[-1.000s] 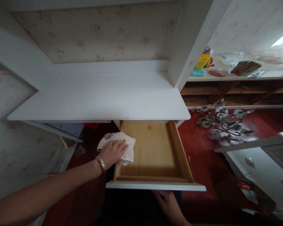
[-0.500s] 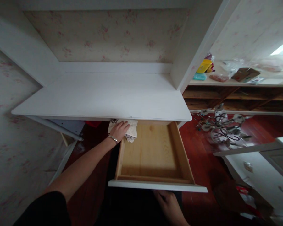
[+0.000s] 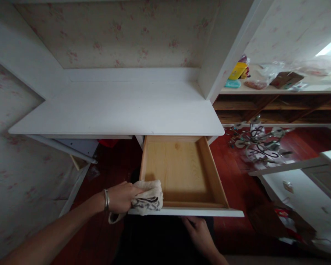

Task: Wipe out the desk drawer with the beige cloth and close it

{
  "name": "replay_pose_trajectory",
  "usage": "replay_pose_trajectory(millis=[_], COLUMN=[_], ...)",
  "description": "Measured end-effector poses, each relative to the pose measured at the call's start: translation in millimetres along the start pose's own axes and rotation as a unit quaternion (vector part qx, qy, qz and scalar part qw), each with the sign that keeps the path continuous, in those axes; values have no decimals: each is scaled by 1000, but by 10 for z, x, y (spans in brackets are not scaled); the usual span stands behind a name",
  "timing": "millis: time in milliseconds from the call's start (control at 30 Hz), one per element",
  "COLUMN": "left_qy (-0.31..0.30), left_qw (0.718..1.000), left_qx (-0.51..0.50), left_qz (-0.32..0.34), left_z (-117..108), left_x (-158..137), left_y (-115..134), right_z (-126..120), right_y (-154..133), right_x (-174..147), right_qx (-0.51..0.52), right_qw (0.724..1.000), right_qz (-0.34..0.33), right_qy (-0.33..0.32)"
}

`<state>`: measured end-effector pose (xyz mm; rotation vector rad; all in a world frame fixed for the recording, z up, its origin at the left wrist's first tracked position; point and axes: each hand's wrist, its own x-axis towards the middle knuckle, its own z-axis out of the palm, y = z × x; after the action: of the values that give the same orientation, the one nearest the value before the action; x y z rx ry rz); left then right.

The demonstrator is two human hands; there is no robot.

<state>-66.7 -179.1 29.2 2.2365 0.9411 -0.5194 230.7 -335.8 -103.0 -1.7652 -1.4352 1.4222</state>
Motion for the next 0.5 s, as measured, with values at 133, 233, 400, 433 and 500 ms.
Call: replay_pose_trajectory(millis=[133, 233, 400, 433, 500], left_qy=[-56, -69, -82, -78, -59], left_qw=[997, 992, 985, 984, 980], left_qx=[-8, 13, 26, 29, 28], left_qz=[52, 103, 148, 160, 187], left_z=[-152, -192, -109, -82, -36], left_x=[137, 446, 1219, 1372, 1625], left_y=[159, 357, 950, 1093, 1362], right_z=[13, 34, 81, 88, 99], right_y=[-5, 1, -2, -4, -5], right_x=[-17, -28, -33, -33, -34], right_qx=[9, 15, 9, 6, 1], right_qw=[1000, 1000, 999, 998, 998], right_qz=[1, -3, -13, -18, -27], right_qy=[6, 16, 47, 53, 60])
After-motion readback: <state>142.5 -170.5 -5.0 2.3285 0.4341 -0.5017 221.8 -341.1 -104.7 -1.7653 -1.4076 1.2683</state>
